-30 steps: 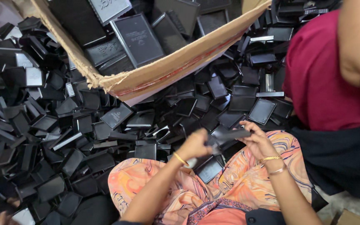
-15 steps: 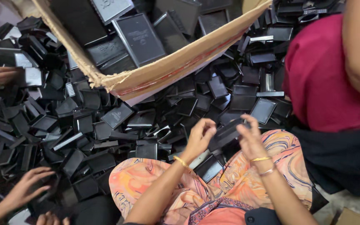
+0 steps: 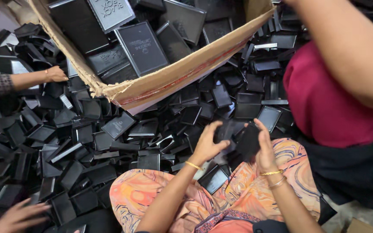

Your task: The person sits on the floor and repeatedly picks up small black plastic parts from a large pile, briefly inspects them, and places them into a cardboard box. The person handles the parts one at a time, turning them over in the hands before depositing them.

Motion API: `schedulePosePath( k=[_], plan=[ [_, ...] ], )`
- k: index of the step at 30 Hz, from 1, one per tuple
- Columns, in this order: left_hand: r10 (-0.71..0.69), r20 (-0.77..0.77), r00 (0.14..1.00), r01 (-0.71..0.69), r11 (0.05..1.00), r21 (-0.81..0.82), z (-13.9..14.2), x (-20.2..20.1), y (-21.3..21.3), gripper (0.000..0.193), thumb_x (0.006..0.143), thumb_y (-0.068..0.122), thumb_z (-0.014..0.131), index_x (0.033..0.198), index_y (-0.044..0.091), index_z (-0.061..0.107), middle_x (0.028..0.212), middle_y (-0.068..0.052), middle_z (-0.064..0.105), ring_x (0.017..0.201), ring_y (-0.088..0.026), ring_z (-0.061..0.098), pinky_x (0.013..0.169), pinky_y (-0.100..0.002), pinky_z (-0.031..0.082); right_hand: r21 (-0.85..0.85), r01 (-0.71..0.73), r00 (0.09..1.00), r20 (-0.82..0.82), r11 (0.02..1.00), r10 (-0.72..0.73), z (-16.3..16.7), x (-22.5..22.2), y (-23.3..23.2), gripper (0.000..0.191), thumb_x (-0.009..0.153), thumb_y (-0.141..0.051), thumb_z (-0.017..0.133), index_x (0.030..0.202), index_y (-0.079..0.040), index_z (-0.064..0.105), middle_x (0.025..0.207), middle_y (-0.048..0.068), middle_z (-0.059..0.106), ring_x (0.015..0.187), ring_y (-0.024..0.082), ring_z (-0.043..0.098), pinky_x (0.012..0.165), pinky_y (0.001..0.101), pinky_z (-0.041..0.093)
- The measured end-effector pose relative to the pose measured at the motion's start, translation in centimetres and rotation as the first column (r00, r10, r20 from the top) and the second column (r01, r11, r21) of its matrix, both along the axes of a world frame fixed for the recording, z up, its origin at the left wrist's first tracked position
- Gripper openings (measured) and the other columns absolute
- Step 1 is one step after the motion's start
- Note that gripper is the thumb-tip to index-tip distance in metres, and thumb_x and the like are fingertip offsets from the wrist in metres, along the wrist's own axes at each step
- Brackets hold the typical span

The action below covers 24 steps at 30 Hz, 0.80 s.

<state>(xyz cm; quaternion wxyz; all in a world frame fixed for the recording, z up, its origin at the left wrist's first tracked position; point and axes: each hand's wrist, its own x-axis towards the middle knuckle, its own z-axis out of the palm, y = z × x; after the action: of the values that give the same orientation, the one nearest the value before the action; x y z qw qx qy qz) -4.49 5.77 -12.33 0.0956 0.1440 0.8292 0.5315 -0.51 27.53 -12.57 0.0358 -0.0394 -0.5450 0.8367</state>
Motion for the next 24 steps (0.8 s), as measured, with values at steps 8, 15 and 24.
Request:
schedulePosePath(
  k=[8,15,24],
  plan=[
    [-0.203,-0.273,0.94,0.267,0.938,0.222,6.0,2.3,-1.5,0.071,0.081,0.027,0.083,0.144,0.011,0.055,0.137,-0.017,0.057,0.129,-0.034,0.06,0.11,-0.038,0.049,0.006,-0.162,0.981,-0.104,0.987,0.162,2.0,0.6,-1.2,0.086,0.097,-0.036,0.065,0.166,-0.012,0.02,0.153,0.011,0.045,0.14,0.023,0.045,0.118,0.037,0.034],
    [-0.213,-0.486,0.848,0.288,0.954,0.084,6.7,2.7,-0.8,0.074,0.081,0.024,0.083,0.145,0.004,0.051,0.148,-0.027,0.049,0.135,-0.042,0.052,0.113,-0.044,0.045,-0.246,-0.143,0.99,-0.05,0.959,0.135,3.0,-0.1,-1.0,0.095,0.092,-0.043,0.069,0.168,-0.013,0.02,0.144,0.013,0.053,0.133,0.025,0.054,0.113,0.0395,0.044],
    [-0.212,-0.261,0.942,0.212,0.977,-0.028,9.8,1.6,-3.4,0.041,0.09,0.016,0.076,0.128,0.007,0.062,0.116,-0.017,0.072,0.107,-0.036,0.073,0.092,-0.039,0.058,0.398,-0.24,0.964,-0.008,0.885,0.265,1.8,-0.5,1.1,0.052,0.103,-0.029,0.073,0.139,0.006,0.059,0.122,0.021,0.064,0.121,0.026,0.062,0.11,0.0421,0.049]
  ],
)
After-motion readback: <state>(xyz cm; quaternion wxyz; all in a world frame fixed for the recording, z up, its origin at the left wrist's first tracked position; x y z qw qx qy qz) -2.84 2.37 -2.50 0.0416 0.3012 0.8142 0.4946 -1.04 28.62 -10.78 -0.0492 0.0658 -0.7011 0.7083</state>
